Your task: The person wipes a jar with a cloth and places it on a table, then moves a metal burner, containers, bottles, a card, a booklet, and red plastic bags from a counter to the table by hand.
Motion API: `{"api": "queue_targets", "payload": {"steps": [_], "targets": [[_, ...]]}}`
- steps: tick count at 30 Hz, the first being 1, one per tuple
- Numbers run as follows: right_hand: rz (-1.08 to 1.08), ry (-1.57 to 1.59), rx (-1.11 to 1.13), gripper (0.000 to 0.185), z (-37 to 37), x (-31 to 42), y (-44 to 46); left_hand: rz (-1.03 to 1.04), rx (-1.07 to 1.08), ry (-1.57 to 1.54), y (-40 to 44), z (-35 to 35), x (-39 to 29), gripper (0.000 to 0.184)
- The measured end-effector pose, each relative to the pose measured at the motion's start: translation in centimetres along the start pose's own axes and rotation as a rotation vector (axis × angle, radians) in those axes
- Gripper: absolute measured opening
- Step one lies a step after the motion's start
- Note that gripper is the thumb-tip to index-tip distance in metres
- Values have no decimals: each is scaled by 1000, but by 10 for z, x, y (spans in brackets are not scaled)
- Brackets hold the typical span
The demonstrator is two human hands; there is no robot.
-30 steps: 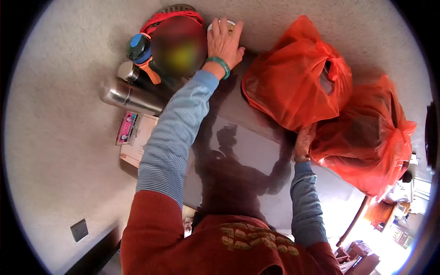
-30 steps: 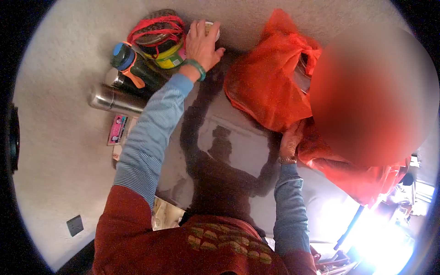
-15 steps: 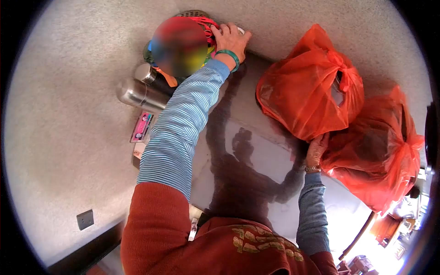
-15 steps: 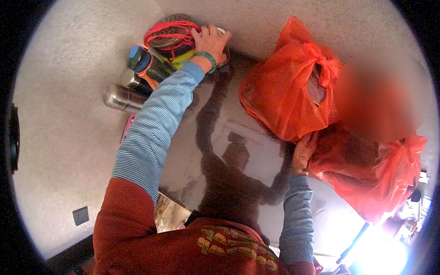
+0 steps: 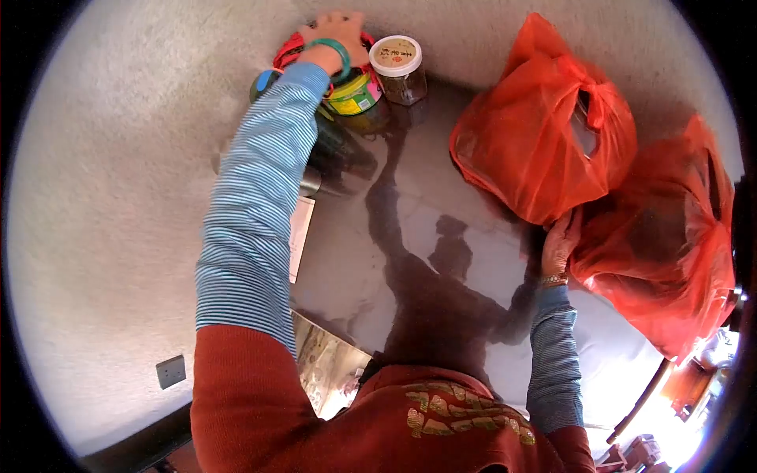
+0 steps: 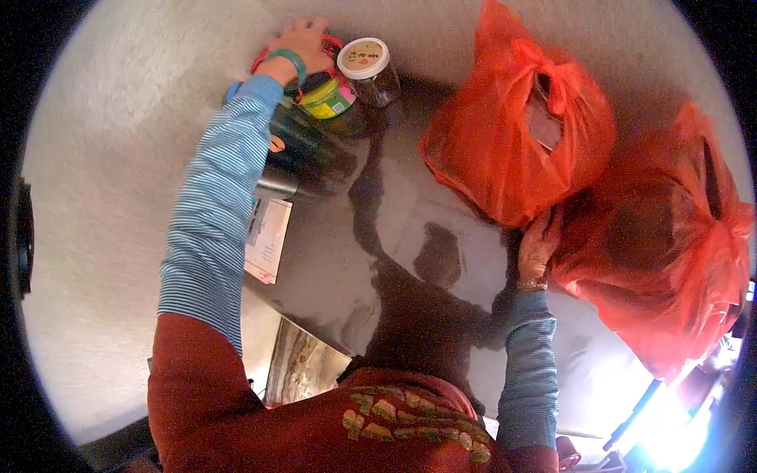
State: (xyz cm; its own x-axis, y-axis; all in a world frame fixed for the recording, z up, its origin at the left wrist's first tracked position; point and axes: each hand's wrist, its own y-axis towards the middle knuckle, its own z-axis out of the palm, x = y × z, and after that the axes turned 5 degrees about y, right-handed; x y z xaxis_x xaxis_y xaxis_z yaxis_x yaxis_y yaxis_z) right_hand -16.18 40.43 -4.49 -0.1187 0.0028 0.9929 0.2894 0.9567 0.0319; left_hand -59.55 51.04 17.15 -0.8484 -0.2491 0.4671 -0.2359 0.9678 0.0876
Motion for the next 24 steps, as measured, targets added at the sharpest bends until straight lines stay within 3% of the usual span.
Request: {"api": "queue_targets", "payload": {"steps": [1,3,4,6,8,9,12,13,16,24], "targets": [[46,53,-9,42,1,3,-1,-40,6,1,-1,-4,4,80],[-178,-79,-32,41,3,5,-1,3,92,-81,16,6,28,84],[-172,-76,-30,41,3,4,0,36,181,-170,23,14,36,88],[28,53,18,43,-1,1,-1,55,165,-208,4,-3,47,90],[26,-43,18,44,-3,1,1,176,411,-561,-9,-20,69,85],[20,-88,15,44,-3,0,1,189,545,-507,-17,-38,70,80],[5,-91,-25,46,-1,-5,1,222,569,-308,-43,-44,83,79],[5,-85,-20,46,-1,-7,2,143,528,-156,-55,-48,85,81],[-187,-160,-3,45,-1,-10,3,122,506,-133,-66,-28,96,82],[-162,-129,-8,44,1,-3,3,73,508,-196,-78,-28,111,60]]}}
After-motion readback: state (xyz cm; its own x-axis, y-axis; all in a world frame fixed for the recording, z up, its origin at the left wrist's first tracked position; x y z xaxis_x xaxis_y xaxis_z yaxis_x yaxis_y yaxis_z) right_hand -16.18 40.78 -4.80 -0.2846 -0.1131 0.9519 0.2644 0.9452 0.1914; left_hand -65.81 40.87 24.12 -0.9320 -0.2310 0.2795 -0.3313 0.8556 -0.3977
